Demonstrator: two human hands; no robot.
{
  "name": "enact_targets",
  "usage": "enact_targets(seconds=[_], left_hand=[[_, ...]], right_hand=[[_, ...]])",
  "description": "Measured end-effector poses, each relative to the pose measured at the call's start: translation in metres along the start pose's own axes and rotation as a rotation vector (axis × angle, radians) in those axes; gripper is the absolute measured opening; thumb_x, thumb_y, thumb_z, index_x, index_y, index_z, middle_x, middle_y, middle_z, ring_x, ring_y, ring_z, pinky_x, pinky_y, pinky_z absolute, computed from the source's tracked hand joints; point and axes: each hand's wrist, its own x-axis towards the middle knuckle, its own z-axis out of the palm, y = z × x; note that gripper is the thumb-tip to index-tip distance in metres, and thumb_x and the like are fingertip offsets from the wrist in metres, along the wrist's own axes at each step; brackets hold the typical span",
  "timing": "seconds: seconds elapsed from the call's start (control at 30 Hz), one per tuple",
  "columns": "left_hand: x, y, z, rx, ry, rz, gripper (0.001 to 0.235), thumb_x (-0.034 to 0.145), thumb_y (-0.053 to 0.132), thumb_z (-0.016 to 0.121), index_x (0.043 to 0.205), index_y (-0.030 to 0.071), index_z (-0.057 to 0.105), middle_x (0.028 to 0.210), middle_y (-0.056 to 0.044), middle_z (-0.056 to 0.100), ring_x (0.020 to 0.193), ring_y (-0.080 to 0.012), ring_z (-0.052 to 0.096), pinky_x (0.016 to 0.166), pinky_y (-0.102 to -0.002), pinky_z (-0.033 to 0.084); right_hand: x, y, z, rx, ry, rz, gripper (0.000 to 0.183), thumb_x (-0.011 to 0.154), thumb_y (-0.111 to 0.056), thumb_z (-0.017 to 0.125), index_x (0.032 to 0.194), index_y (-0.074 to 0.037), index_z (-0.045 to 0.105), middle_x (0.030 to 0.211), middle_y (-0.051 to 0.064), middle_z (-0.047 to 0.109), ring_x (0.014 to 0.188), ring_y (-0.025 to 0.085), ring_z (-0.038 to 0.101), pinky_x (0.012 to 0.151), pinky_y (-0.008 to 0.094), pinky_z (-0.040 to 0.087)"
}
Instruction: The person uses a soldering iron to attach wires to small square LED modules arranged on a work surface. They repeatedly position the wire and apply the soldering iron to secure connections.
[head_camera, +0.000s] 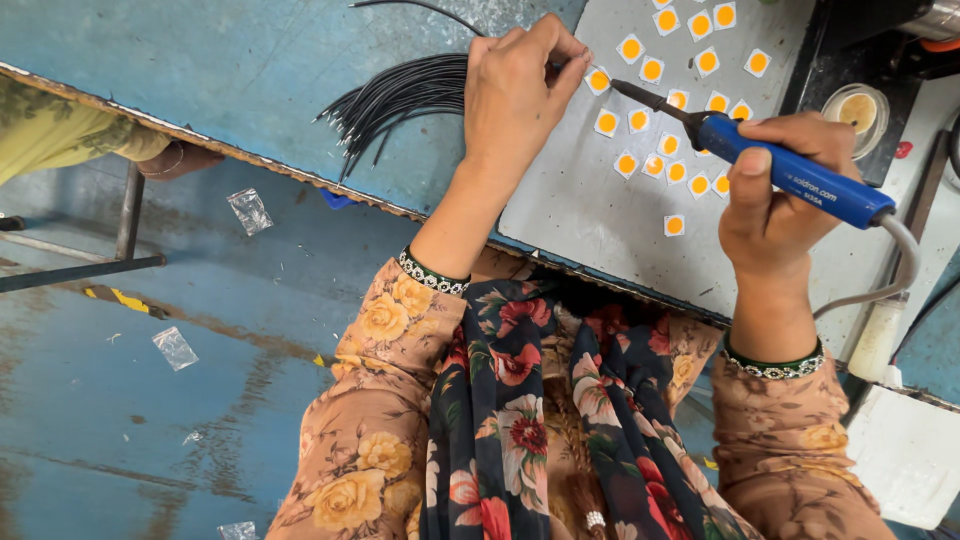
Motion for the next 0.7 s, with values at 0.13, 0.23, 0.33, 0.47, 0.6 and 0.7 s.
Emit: enact_targets(seconds=[0.13, 0.23, 0.33, 0.47, 0.6, 0.7], left_hand=[[0.0, 0.0, 0.0, -0.007, -0.001, 0.0, 0.015, 0.088, 0.017, 0.08, 0.086, 0.012, 0.066, 0.073, 0.009, 0.07, 0.067, -0.0119, 0.062, 0.082, -0.033, 0.042], [0.001, 0.0, 0.0, -0.005, -0.001, -0.004, 0.015, 0.088, 0.018, 0.08, 0.086, 0.012, 0.066, 0.073, 0.009, 0.07, 0.067, -0.0121, 0.062, 0.082, -0.033, 0.041], [0.001, 0.002, -0.002, -0.02, 0.033, -0.011, 0.015, 0.089, 0.018, 0.08, 0.086, 0.013, 0.066, 0.073, 0.009, 0.069, 0.066, -0.0117, 0.061, 0.082, -0.032, 0.042], [0.003, 0.003, -0.009, -0.052, 0.104, -0.024, 0.014, 0.091, 0.019, 0.079, 0.087, 0.014, 0.067, 0.075, 0.008, 0.068, 0.065, -0.0096, 0.061, 0.083, -0.032, 0.042], [0.002, 0.005, -0.018, -0.054, 0.159, -0.031, 0.014, 0.091, 0.02, 0.078, 0.087, 0.013, 0.067, 0.078, 0.008, 0.069, 0.066, -0.0102, 0.06, 0.083, -0.031, 0.041], [-0.002, 0.006, -0.021, -0.048, 0.147, -0.069, 0.015, 0.091, 0.021, 0.079, 0.087, 0.013, 0.066, 0.077, 0.009, 0.07, 0.065, -0.0104, 0.06, 0.083, -0.032, 0.041]], right_hand=[[0.012, -0.008, -0.005, -0.082, -0.075, -0.099, 0.036, 0.121, -0.034, 0.067, 0.114, 0.001, 0.065, 0.102, 0.011, 0.068, 0.081, 0.02, 0.064, 0.071, 0.028, 0.046], [0.029, -0.019, -0.008, -0.152, -0.161, -0.208, 0.03, 0.119, -0.028, 0.068, 0.111, 0.001, 0.067, 0.1, 0.012, 0.07, 0.084, 0.024, 0.068, 0.075, 0.03, 0.05], [0.047, -0.028, -0.01, -0.18, -0.255, -0.325, 0.022, 0.118, -0.02, 0.066, 0.109, 0.0, 0.068, 0.099, 0.012, 0.071, 0.085, 0.025, 0.068, 0.077, 0.031, 0.052], [0.056, -0.029, -0.013, -0.223, -0.313, -0.348, 0.021, 0.115, -0.02, 0.067, 0.108, -0.001, 0.067, 0.099, 0.013, 0.073, 0.085, 0.026, 0.068, 0.077, 0.031, 0.053], [0.045, -0.019, -0.018, -0.129, -0.207, -0.253, 0.03, 0.117, -0.027, 0.068, 0.11, 0.002, 0.066, 0.101, 0.015, 0.07, 0.087, 0.026, 0.068, 0.075, 0.03, 0.05], [0.03, -0.011, -0.021, -0.045, -0.099, -0.157, 0.041, 0.119, -0.037, 0.07, 0.114, 0.003, 0.063, 0.102, 0.013, 0.065, 0.086, 0.023, 0.064, 0.075, 0.028, 0.049]])
